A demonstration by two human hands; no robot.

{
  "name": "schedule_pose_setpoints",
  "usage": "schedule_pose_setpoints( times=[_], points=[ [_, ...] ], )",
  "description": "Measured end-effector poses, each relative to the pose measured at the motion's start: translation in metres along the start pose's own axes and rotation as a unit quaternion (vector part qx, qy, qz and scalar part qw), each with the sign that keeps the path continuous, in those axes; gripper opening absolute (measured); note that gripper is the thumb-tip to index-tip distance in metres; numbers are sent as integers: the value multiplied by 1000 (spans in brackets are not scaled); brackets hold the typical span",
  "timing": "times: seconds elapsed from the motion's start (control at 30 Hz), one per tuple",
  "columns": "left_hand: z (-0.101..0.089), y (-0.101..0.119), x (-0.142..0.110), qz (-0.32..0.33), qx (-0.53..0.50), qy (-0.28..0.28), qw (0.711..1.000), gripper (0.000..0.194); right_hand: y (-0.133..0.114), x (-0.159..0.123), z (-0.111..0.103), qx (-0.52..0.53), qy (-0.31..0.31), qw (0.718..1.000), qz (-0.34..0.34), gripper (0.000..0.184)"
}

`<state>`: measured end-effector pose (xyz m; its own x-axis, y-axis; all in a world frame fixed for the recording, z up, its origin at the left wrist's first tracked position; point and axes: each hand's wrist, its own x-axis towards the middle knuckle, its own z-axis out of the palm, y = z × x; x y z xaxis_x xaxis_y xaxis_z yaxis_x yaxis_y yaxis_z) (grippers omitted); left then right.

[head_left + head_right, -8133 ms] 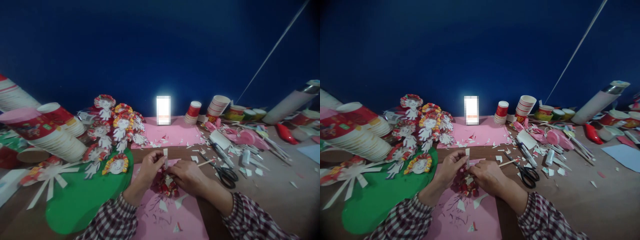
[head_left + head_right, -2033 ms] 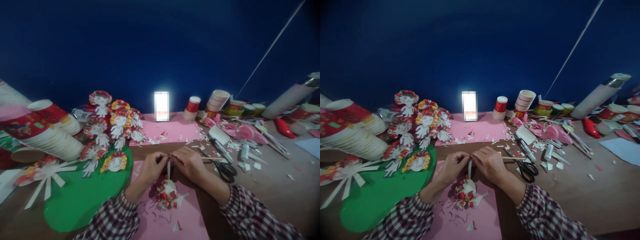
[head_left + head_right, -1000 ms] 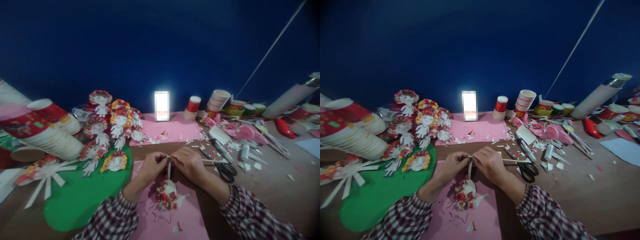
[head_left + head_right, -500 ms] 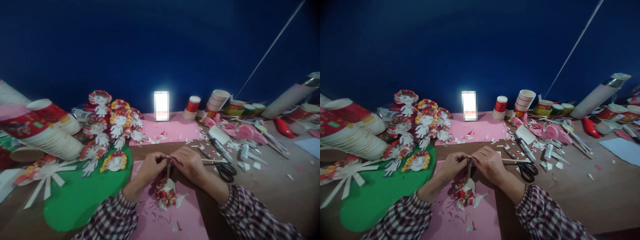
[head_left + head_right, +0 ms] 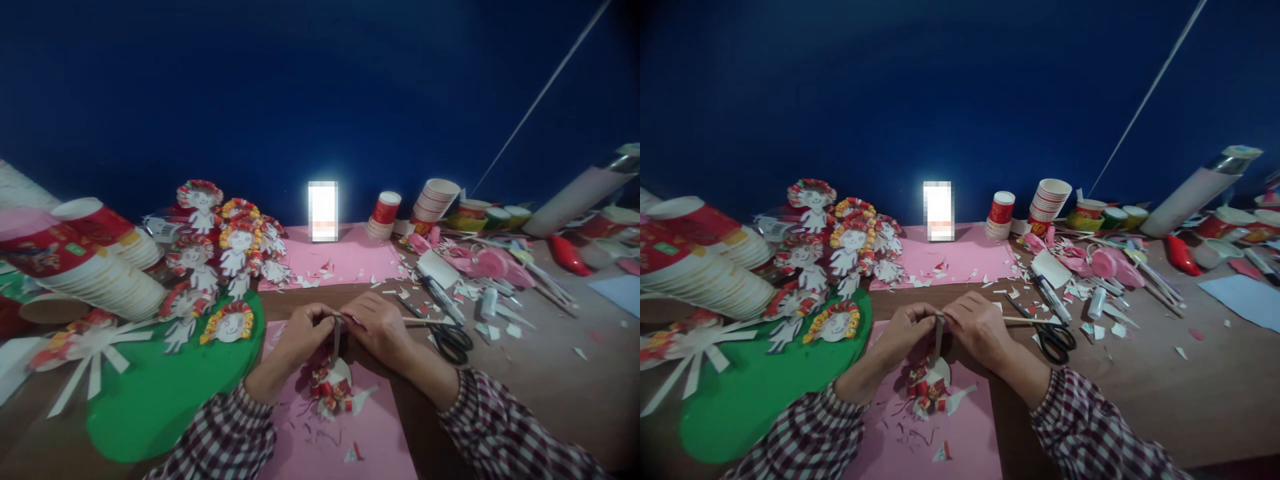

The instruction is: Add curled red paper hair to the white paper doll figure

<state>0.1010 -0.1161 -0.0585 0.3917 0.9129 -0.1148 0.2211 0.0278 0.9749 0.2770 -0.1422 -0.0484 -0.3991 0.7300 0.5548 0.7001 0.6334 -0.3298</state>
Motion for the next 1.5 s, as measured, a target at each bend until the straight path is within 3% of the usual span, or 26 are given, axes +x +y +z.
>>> schedule_pose_setpoints(
  times=[0.87, 1.1, 1.5],
  points=[
    [-1, 0, 0, -21, -7, -1, 1000, 13, -1, 0, 0, -15, -10, 1000, -21, 16],
    [1, -4, 1, 6, 7, 0, 1000, 27, 0, -1, 0, -29, -10, 999, -18, 16],
    [2, -5, 1, 6, -2, 19, 1000, 26, 2, -3, 2, -20, -9, 1000, 0, 15]
  ],
)
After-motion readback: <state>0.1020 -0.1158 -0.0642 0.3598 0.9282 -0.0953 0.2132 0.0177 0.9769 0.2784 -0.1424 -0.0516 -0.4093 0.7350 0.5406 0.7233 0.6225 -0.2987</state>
